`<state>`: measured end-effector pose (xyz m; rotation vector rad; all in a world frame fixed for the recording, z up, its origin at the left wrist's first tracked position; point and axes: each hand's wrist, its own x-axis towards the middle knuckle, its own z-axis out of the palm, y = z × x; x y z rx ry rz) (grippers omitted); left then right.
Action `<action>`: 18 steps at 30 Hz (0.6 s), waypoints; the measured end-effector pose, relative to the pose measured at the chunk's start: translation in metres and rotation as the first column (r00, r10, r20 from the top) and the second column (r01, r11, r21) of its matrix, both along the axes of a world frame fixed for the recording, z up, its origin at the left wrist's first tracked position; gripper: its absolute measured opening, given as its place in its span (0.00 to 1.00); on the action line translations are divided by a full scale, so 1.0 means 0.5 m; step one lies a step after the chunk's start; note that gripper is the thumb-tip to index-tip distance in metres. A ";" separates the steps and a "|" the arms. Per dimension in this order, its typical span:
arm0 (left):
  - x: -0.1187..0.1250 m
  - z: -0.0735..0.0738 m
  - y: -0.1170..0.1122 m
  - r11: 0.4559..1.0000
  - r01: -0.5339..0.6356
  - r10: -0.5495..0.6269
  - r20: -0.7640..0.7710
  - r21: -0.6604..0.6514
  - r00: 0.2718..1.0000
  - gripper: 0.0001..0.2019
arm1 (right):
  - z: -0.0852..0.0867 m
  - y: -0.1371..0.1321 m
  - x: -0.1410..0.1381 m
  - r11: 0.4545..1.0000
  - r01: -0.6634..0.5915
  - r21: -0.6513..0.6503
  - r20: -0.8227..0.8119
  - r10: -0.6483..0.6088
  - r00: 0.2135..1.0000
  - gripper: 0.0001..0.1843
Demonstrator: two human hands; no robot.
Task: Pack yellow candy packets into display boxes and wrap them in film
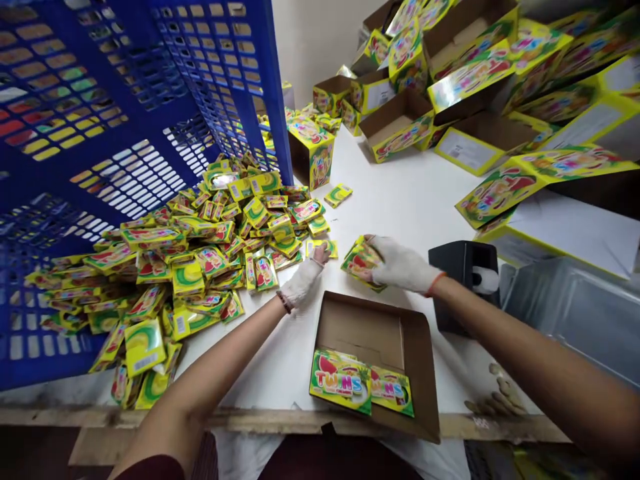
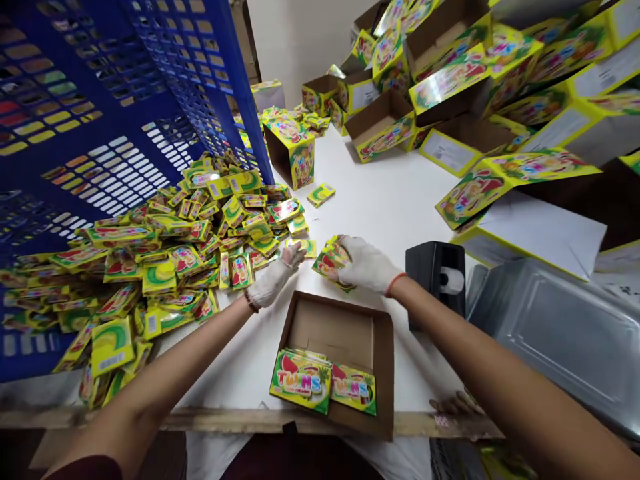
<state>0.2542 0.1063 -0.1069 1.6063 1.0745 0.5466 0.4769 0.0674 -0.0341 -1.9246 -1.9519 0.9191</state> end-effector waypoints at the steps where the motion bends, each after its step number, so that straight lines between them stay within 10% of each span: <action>1: -0.032 0.007 -0.031 0.999 -0.032 0.033 0.033 -0.024 0.999 0.28 | 0.027 -0.013 0.006 0.998 0.010 -0.064 -0.176 -0.022 0.984 0.44; 5: -0.119 0.008 -0.196 0.961 -0.185 0.236 0.268 -0.204 0.934 0.39 | 0.067 -0.092 -0.007 0.859 -0.299 -0.417 -0.641 -0.044 0.766 0.43; 9: -0.110 -0.017 -0.332 0.930 -0.230 0.317 0.307 -0.286 0.897 0.42 | -0.010 -0.136 -0.083 0.722 -0.382 -0.577 -0.701 -0.198 0.685 0.38; 13: -0.077 -0.023 -0.383 0.936 -0.299 0.331 0.178 -0.187 0.927 0.40 | -0.077 -0.146 -0.139 0.750 -0.453 -0.482 -0.751 -0.088 0.654 0.34; 18: -0.080 0.002 -0.385 0.926 -0.362 0.363 0.002 0.105 0.932 0.32 | -0.094 -0.170 -0.155 0.917 -0.326 -0.231 -0.481 0.184 0.857 0.30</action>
